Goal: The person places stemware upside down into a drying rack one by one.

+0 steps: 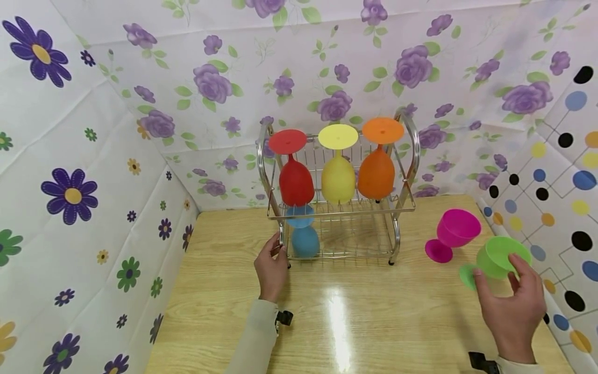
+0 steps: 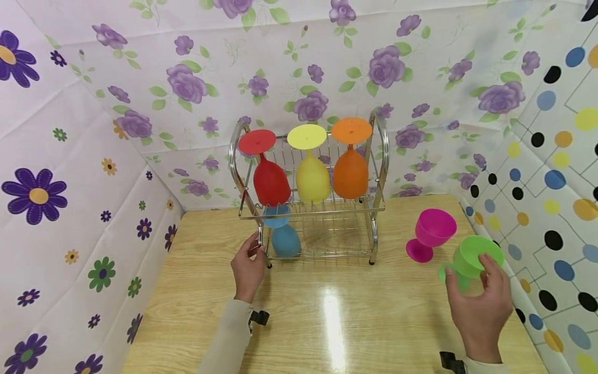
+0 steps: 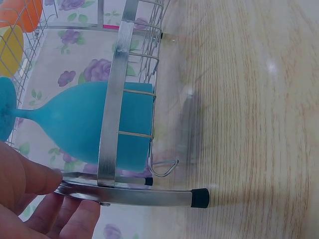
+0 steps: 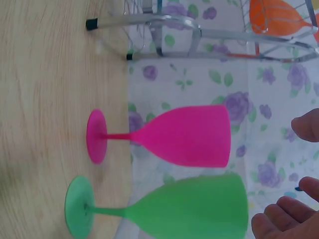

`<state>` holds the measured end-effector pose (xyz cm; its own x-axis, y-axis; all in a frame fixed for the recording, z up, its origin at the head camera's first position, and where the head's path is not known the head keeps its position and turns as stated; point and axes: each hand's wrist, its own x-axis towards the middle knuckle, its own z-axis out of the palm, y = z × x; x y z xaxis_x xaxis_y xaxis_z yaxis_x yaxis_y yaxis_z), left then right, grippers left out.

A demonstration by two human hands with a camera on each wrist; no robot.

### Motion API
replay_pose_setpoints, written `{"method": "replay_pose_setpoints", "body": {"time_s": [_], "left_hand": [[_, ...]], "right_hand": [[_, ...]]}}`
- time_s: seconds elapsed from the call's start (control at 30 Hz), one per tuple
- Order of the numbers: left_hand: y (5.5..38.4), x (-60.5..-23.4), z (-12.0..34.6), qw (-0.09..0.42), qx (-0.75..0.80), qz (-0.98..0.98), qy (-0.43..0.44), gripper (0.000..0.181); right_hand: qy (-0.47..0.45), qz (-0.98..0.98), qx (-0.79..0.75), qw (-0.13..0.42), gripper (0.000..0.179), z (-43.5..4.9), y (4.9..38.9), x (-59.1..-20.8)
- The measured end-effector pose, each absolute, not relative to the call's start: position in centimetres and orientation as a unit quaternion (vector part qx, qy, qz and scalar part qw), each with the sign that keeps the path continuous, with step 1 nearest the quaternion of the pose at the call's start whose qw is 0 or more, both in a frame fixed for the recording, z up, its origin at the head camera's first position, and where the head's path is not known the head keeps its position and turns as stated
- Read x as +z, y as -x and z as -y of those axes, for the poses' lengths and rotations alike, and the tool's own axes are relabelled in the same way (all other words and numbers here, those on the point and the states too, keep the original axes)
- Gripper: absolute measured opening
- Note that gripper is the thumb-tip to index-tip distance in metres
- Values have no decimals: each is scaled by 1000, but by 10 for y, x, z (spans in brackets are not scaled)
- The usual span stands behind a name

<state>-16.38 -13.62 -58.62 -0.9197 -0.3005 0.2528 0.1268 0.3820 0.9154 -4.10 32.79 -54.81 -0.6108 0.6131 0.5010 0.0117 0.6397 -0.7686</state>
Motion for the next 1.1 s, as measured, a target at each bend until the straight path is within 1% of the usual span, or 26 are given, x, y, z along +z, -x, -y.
{"method": "replay_pose_setpoints", "body": {"time_s": [0.23,0.3,0.4,0.53,0.73,0.8,1.1], "left_hand": [[162,-588,138,194,-548,812,-52,45],[162,-588,138,194,-546,813,-50,45],[162,-588,138,197,-544,814,-50,45],[162,-588,138,198,-542,815,-52,46],[162,-591,138,198,-540,817,-48,47],[162,-591,139,198,-542,815,-44,47],[162,-593,143,194,-549,813,-28,49]], "right_hand": [[274,783,393,396,75,-346,48,-563],[293,772,408,389,78,-350,52,-567],[316,756,443,364,81,-354,59,-573],[322,736,489,339,86,-360,69,-583],[322,720,513,338,97,-365,79,-596],[328,715,518,336,98,-365,81,-597],[340,713,526,317,90,-362,82,-593]]}}
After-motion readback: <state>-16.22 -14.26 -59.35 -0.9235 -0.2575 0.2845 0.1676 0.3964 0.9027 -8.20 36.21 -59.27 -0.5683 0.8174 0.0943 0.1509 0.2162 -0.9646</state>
